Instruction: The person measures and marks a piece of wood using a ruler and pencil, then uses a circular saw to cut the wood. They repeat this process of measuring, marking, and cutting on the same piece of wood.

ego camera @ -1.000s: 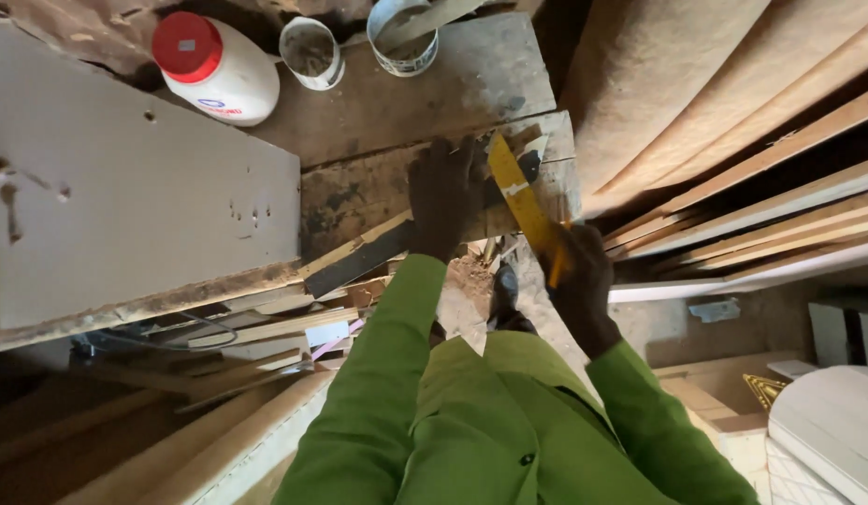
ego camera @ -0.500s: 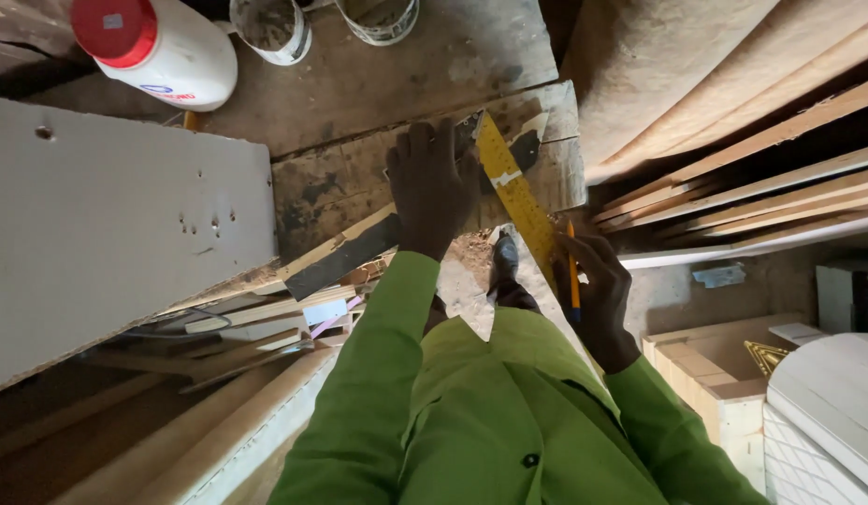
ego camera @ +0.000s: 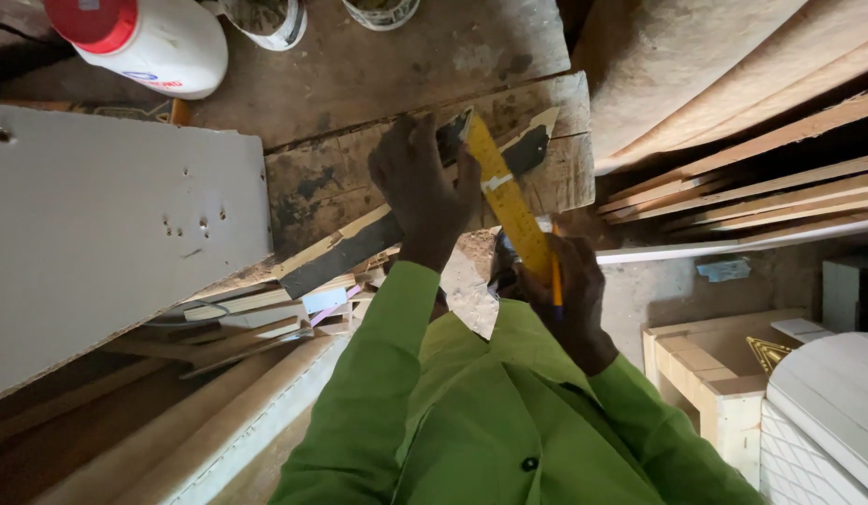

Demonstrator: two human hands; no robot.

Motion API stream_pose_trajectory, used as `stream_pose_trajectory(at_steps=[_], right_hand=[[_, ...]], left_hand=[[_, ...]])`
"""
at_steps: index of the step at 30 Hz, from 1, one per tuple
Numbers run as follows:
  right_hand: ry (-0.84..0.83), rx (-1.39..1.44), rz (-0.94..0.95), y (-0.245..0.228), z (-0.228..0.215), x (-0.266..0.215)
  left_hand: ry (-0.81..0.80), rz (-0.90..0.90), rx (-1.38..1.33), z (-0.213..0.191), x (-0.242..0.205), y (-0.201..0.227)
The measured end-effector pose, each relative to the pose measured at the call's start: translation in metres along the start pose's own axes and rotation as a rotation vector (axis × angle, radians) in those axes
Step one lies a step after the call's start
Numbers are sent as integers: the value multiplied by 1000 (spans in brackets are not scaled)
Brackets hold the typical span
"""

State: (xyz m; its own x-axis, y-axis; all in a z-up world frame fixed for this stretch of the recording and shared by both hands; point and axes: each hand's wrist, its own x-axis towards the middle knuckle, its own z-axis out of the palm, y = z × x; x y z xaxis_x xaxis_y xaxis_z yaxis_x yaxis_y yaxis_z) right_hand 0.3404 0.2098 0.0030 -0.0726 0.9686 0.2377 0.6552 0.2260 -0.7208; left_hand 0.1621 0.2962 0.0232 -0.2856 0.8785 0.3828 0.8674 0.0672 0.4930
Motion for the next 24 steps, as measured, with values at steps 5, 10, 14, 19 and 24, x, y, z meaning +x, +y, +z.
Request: stream_pose_trajectory(at_steps=[5, 10, 14, 19, 24], right_hand=[[181, -6, -72, 14, -25, 10], [244, -198, -50, 42, -56, 6], [212, -78, -58, 34, -52, 0], [42, 123, 60, -10, -25, -1], [-65, 43, 117, -28, -16, 1]], left_hand=[[253, 98, -89, -14, -18, -8], [130, 26, -95, -34, -43, -26], [135, 52, -141, -44, -37, -28], [139, 175, -54, -28, -14, -22], [-78, 115, 225, -1, -18, -37]])
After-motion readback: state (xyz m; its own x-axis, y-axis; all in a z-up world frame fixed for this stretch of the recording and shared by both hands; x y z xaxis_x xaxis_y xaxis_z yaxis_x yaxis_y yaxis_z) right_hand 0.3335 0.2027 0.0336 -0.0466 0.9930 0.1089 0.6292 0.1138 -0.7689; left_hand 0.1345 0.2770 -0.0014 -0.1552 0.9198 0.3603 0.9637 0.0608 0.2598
